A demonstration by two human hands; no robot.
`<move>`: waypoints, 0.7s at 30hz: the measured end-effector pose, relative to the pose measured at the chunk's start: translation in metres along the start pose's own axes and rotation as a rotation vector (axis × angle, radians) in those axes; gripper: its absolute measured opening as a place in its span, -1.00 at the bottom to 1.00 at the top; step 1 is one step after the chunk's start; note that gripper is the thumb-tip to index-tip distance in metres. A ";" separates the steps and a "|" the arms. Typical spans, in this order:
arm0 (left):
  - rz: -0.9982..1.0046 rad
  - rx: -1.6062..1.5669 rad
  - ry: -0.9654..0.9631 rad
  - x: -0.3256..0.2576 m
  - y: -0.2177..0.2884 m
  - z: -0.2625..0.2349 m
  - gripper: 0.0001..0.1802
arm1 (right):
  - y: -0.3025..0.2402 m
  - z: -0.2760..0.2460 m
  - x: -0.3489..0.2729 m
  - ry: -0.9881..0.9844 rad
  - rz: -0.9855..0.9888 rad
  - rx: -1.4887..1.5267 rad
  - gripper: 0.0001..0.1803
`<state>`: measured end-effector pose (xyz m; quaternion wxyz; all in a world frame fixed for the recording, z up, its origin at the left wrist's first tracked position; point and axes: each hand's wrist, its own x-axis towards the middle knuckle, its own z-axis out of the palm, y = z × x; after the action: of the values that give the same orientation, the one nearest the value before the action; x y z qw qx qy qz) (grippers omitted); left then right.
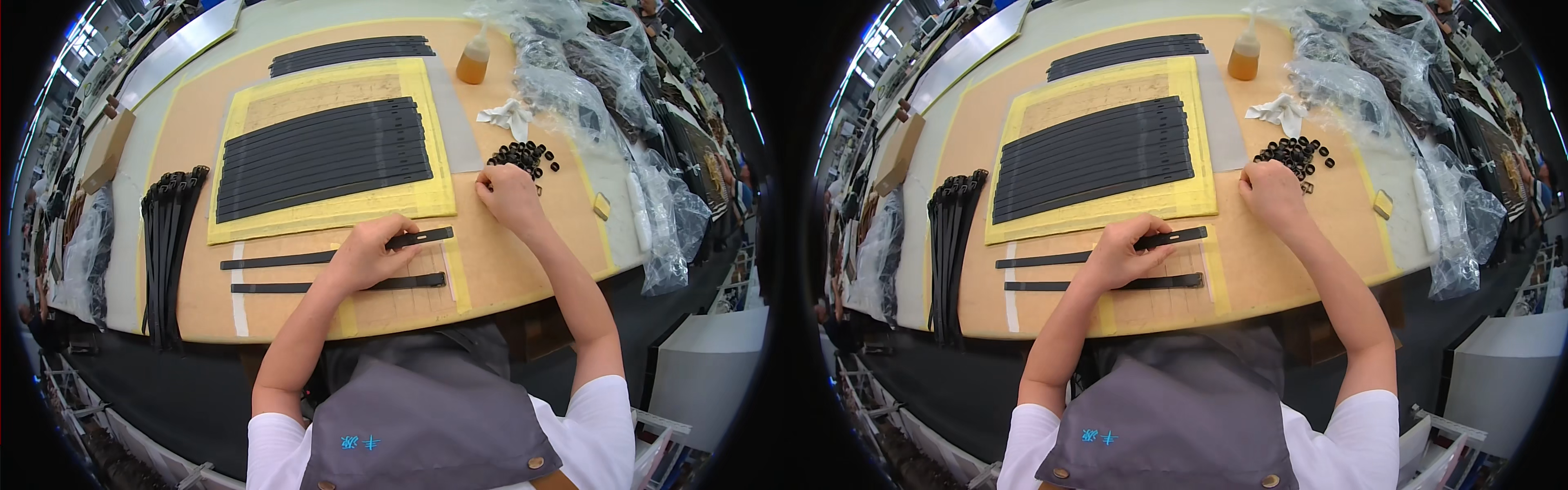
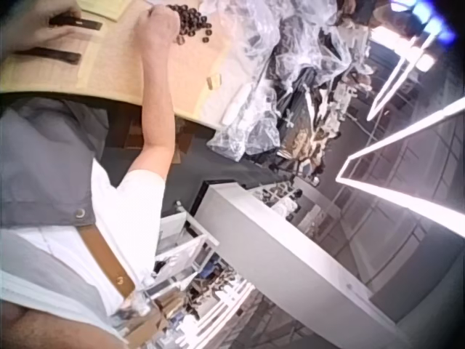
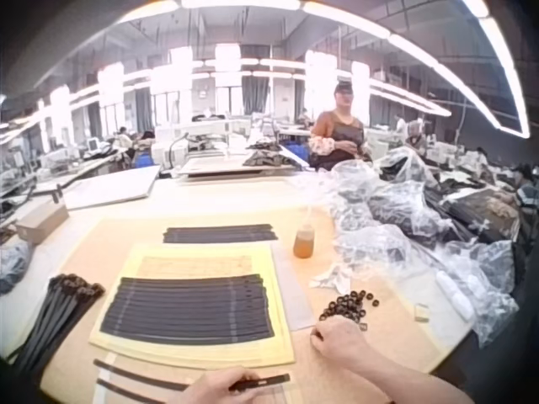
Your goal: The person assembles black straps by inserting small black plastic buckles into the ends of the straps. They pick up a strap and a buckle, align them, and press the buckle into the strap's end. The person repeats this process for multiple straps, stacking the finished items on the table.
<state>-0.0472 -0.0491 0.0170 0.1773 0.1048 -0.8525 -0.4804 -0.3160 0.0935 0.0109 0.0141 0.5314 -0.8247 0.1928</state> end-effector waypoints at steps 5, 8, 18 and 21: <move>-0.036 0.021 0.015 -0.001 -0.002 -0.002 -0.74 | -0.023 -0.014 -0.001 0.022 0.060 0.173 -0.88; -0.042 0.014 0.018 -0.005 0.000 -0.003 -0.74 | -0.045 -0.031 -0.032 -0.095 0.280 0.640 -0.86; -0.018 0.042 0.001 -0.004 0.001 0.000 -0.74 | -0.034 -0.041 -0.088 -0.077 0.272 0.404 -0.89; -0.029 0.041 -0.006 -0.004 0.004 -0.002 -0.75 | -0.026 -0.048 -0.086 -0.164 0.161 0.442 -0.89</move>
<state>-0.0431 -0.0471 0.0201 0.1658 0.1193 -0.8612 -0.4655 -0.2641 0.1746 0.0433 -0.1848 0.4679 -0.8007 0.3252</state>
